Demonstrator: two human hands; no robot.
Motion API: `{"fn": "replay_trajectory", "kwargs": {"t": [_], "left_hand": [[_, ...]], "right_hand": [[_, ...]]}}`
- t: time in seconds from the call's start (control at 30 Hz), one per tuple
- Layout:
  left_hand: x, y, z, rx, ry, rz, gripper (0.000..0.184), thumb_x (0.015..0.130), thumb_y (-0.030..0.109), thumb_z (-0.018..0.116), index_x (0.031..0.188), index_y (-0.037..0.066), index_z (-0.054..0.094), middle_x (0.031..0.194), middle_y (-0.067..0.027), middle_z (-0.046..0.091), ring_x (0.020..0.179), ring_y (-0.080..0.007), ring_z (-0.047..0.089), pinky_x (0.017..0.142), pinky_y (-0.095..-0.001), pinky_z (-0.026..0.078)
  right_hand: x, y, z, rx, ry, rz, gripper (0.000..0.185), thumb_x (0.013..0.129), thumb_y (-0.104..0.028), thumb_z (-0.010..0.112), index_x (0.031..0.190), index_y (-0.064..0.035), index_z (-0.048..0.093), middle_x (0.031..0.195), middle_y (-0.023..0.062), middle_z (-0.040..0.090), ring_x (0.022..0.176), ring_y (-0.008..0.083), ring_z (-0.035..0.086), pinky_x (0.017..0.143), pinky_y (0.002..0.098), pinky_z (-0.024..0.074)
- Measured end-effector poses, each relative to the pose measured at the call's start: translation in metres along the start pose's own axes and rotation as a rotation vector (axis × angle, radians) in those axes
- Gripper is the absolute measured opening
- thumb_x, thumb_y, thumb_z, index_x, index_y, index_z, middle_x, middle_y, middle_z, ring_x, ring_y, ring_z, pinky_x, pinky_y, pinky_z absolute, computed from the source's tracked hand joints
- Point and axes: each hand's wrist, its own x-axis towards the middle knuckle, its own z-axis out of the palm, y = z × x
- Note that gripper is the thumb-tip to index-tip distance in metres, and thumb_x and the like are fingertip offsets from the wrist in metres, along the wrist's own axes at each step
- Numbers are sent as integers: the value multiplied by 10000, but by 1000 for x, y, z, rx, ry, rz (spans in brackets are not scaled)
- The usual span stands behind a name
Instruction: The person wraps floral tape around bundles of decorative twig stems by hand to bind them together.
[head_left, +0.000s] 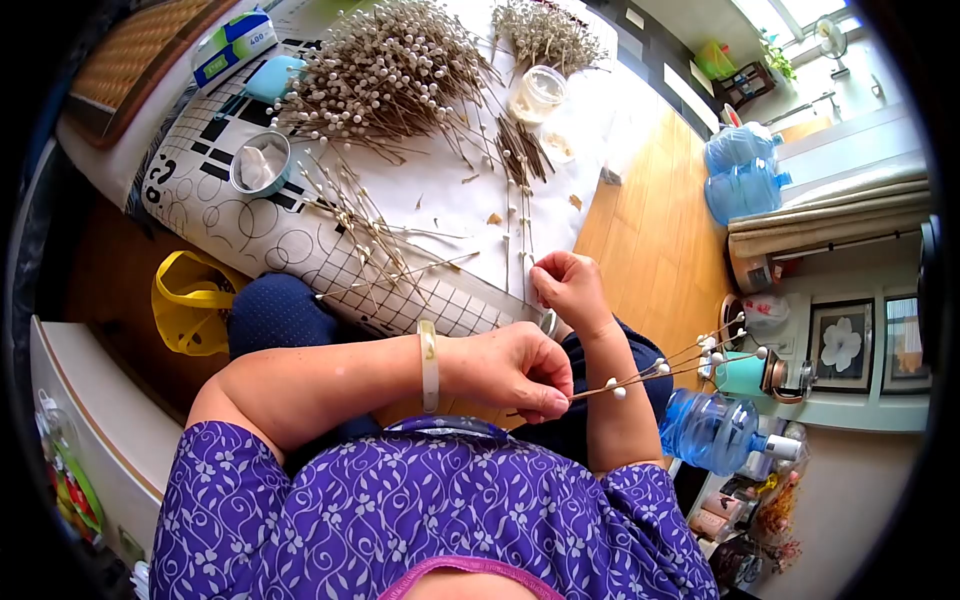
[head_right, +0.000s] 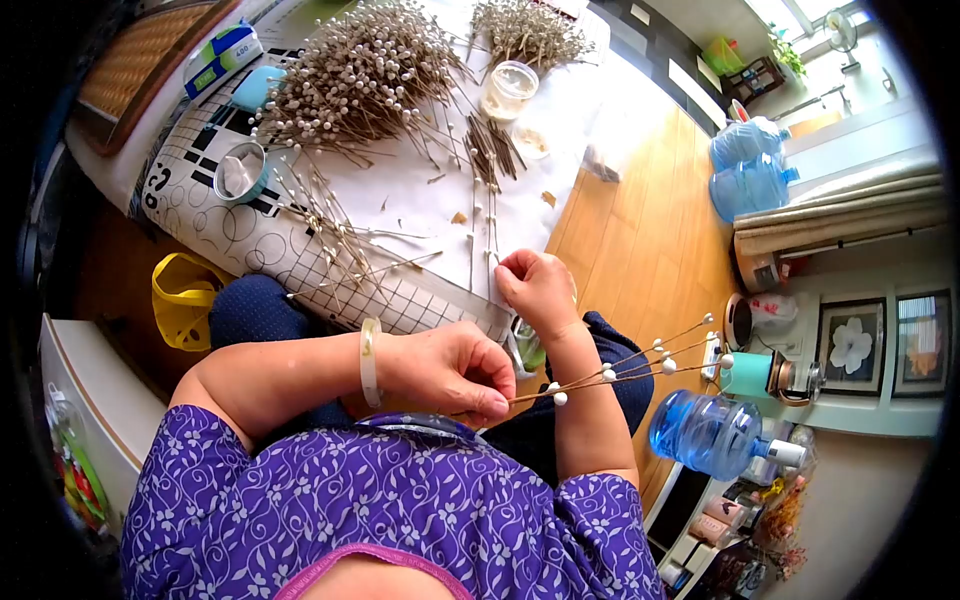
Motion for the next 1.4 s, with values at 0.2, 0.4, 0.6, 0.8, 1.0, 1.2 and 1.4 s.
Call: {"fn": "replay_trajectory", "kwargs": {"t": [0.2, 0.4, 0.6, 0.8, 1.0, 1.2, 1.4], "left_hand": [[-1, 0, 1, 75, 2, -11, 96, 803, 81, 581, 781, -10, 560, 655, -14, 565, 585, -63, 515, 541, -197, 426], [-3, 1, 1, 68, -14, -1, 100, 799, 89, 589, 788, -7, 562, 655, -13, 567, 596, -63, 523, 554, -200, 434], [-4, 4, 2, 101, 2, -21, 107, 794, 92, 598, 795, -9, 564, 659, -17, 571, 601, -65, 528, 560, -204, 440], [-2, 4, -7, 347, 52, 83, 104, 794, 75, 596, 819, -24, 573, 697, -30, 599, 639, -79, 559, 600, -214, 459], [-9, 20, -37, 268, 349, 152, 66, 784, 22, 593, 824, -29, 582, 783, -55, 588, 734, -107, 560, 689, -226, 467], [-6, 27, -59, 365, 511, 316, 72, 763, 10, 613, 827, -22, 604, 988, -82, 526, 897, -155, 556, 800, -250, 448], [6, 15, -62, 312, 574, 451, 99, 766, -16, 601, 847, -71, 584, 1005, -100, 556, 872, -168, 591, 776, -250, 489]], "right_hand": [[-5, -35, -1, -289, 12, -2, 361, 696, -388, 638, 666, -30, 612, 606, 117, 597, 589, 245, 594, 574, 327, 464], [1, -40, 6, -521, 1, -43, 318, 671, -358, 635, 631, -44, 609, 642, 128, 603, 650, 271, 597, 618, 359, 467], [3, -28, -2, -182, -86, 135, 136, 683, -97, 606, 673, 38, 593, 536, 109, 579, 462, 156, 571, 471, 270, 467], [4, -18, -2, -205, -38, -92, 114, 718, -68, 564, 665, 32, 571, 528, 76, 555, 429, 104, 528, 415, 247, 437], [-6, -27, -38, 856, 22, 31, 79, 800, -92, 587, 758, -40, 545, 596, -11, 517, 452, 44, 437, 403, 169, 343], [2, -32, -29, 1124, -19, -137, 47, 799, -75, 593, 807, -43, 559, 623, -40, 508, 485, 6, 385, 428, 148, 282], [3, -49, -12, 1106, -116, -177, 60, 801, -63, 580, 817, -7, 567, 742, 40, 607, 616, 50, 520, 551, 179, 404]]}}
